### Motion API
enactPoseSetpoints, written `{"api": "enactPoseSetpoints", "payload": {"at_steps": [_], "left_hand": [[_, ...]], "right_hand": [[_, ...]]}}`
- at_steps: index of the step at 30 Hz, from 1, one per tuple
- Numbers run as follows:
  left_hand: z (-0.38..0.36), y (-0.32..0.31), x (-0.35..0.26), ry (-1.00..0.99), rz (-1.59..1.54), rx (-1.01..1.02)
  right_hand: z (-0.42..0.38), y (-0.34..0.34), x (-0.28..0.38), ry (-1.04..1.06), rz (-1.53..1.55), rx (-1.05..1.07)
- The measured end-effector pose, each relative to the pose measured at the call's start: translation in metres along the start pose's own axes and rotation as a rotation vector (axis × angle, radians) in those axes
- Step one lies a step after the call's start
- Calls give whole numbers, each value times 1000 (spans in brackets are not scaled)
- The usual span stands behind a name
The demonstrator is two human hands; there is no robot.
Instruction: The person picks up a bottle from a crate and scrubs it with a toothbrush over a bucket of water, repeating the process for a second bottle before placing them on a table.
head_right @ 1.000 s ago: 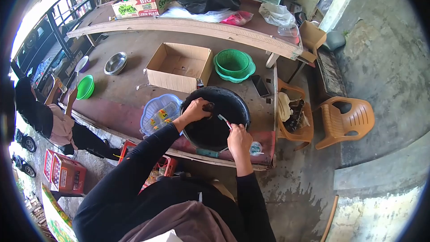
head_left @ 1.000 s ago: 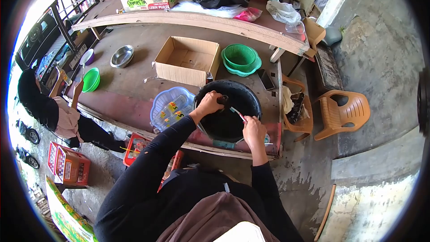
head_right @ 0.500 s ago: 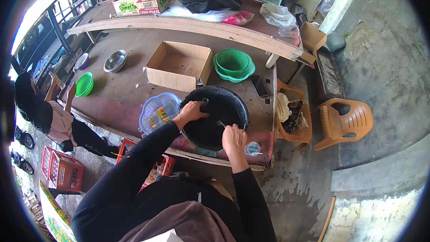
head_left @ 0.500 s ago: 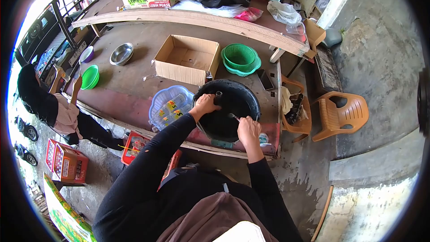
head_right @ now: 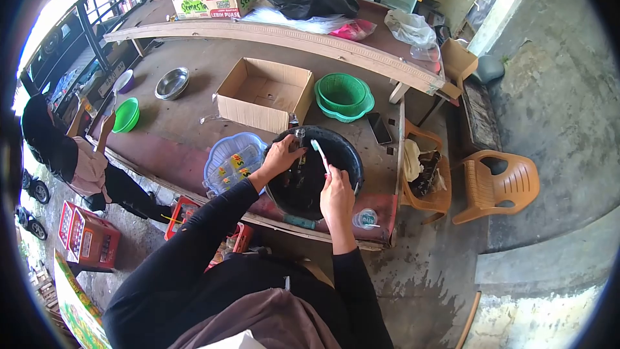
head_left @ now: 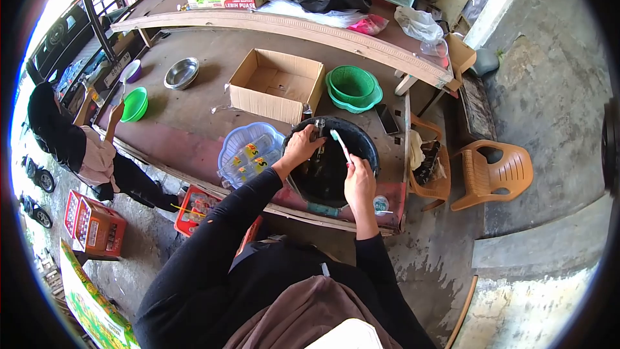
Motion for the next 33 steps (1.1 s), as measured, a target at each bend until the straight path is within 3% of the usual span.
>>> {"api": "enactPoseSetpoints", "payload": {"at_steps": [2,4,8,12,17,23,24,26,30,33], "left_hand": [[0,0,-2,-23,5,-13],[2,-5,4,27,-54,109],[1,-2,-3,-15,-213,109],[0,-14,-1,-99,-348,133],[1,-18,-12,-155,-300,151],[-9,0,-36,-197,-259,143],[-12,2,-37,-186,-219,171],[-17,6,-34,-184,-169,212],[-24,14,-46,-147,-170,226],[-26,14,-44,-224,-130,170]], "right_hand": [[-4,5,12,37,100,-15],[-6,4,10,106,44,32],[-1,1,-10,-19,-15,-111],[-3,9,0,132,-86,-30],[1,21,0,157,-55,-141],[5,35,-22,37,211,-191],[2,33,-24,-27,336,-40],[-7,25,-28,-141,302,196],[-8,35,-26,-124,258,89],[-12,33,-20,-91,135,148]]}}
Point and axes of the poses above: each hand's wrist, its own z-axis towards the middle knuckle, its own y-axis out of the back of the hand, x = y × z, the point moved 3 cm from there along z, towards the middle knuckle, and after that the axes turned 12 degrees about -y, right-handed, at the moved point
